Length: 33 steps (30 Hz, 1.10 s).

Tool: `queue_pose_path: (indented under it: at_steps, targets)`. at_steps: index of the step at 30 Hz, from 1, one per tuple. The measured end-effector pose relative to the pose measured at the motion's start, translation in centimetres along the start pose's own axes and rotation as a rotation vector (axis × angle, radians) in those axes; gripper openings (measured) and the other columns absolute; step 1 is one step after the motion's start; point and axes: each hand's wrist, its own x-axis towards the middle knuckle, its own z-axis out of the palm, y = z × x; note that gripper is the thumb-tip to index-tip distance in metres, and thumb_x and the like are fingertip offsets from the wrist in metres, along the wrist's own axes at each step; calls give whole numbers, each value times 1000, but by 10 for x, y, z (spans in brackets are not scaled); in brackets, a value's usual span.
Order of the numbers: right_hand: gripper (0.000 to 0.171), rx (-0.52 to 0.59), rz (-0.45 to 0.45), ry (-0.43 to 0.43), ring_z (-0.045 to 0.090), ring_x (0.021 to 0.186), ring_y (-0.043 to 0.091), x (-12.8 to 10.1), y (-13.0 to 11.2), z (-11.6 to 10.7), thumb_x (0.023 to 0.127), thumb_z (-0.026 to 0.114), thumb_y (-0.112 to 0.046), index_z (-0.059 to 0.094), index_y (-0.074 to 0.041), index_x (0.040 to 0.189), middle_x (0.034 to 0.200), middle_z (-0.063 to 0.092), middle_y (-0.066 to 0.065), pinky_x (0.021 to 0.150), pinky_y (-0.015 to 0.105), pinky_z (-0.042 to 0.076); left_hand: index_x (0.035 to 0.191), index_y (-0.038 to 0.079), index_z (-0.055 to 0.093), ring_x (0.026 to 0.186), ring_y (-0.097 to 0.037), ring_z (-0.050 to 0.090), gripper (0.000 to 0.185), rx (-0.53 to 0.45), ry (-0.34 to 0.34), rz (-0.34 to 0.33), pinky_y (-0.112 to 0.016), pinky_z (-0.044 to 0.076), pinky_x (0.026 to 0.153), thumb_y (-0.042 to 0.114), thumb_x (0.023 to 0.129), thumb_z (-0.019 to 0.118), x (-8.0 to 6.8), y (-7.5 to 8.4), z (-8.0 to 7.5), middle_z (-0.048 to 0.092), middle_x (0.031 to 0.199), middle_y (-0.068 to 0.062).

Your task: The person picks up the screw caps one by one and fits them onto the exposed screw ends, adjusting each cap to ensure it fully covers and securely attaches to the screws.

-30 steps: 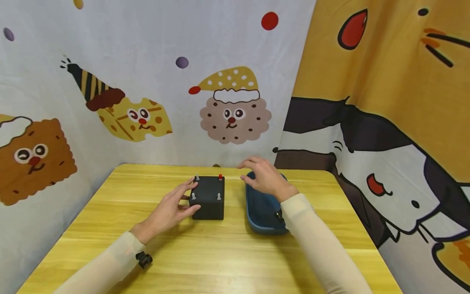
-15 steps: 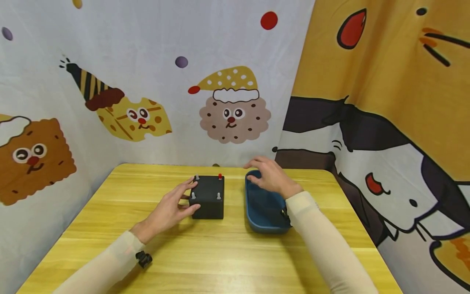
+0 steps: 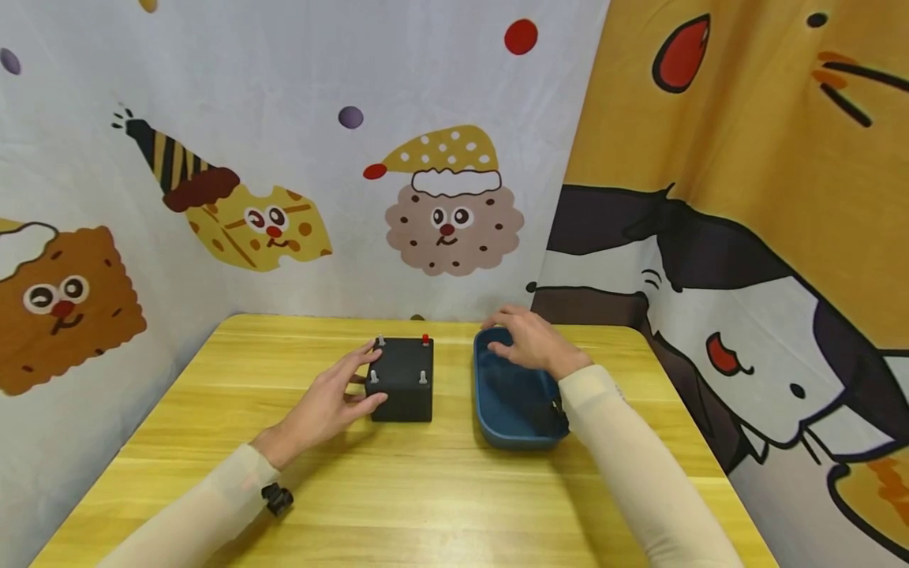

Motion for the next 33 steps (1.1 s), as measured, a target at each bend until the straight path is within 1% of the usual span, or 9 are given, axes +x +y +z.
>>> queue_pose_path:
  at_steps: [4,13,17,22,25,27,30,33]
  targets:
    - [38,-6,4,-20,74,133,40,-1,4,0,108,87,-18,81,-9,145,144,76,16,115,62,65,179,12,44,123,-36,82,83,5,-1,-3,-35,74,96,30,110,86,0,1,0,36,190,-16]
    - [40,-14,4,-44,75,133,40,-2,10,1,107,87,-17,81,-9,145,144,77,16,115,62,65,180,14,44,123,-35,83,83,10,-5,-9,-31,74,96,31,110,86,0,-1,0,35,191,-14]
    - [39,-33,-7,-62,76,129,41,-2,13,1,106,88,-17,81,-9,144,140,77,17,114,62,65,180,14,44,123,-35,83,83,8,-5,-7,-32,74,96,31,110,86,0,-2,1,35,191,-14]
    - [38,-77,-24,-77,76,123,38,-3,16,3,105,89,-18,83,-10,141,135,77,15,110,60,67,180,15,43,124,-35,82,83,2,-8,-10,-31,73,96,33,110,85,0,-3,1,34,192,-15]
    - [36,-114,-38,-74,77,119,36,-3,18,5,104,90,-20,85,-12,139,132,77,13,105,58,68,180,15,43,125,-35,82,83,0,-10,-13,-30,73,97,33,111,85,0,-3,1,34,192,-15]
    - [34,-141,-45,-67,77,120,34,-3,19,5,104,91,-20,86,-15,137,133,77,11,103,57,68,180,15,43,125,-35,82,83,0,-10,-13,-30,73,97,33,111,85,0,-2,1,34,191,-15]
    - [30,-151,-56,-65,75,125,34,-2,23,7,105,90,-23,87,-18,134,137,76,11,103,58,68,180,15,43,125,-35,82,83,1,-8,-12,-30,73,97,32,110,86,0,-2,1,35,191,-15]
    - [24,-142,-105,-50,73,128,36,-1,36,11,107,88,-29,88,-23,130,140,75,11,101,62,67,180,15,43,124,-34,83,83,3,-6,-8,-30,73,96,32,110,86,1,-2,1,35,191,-15]
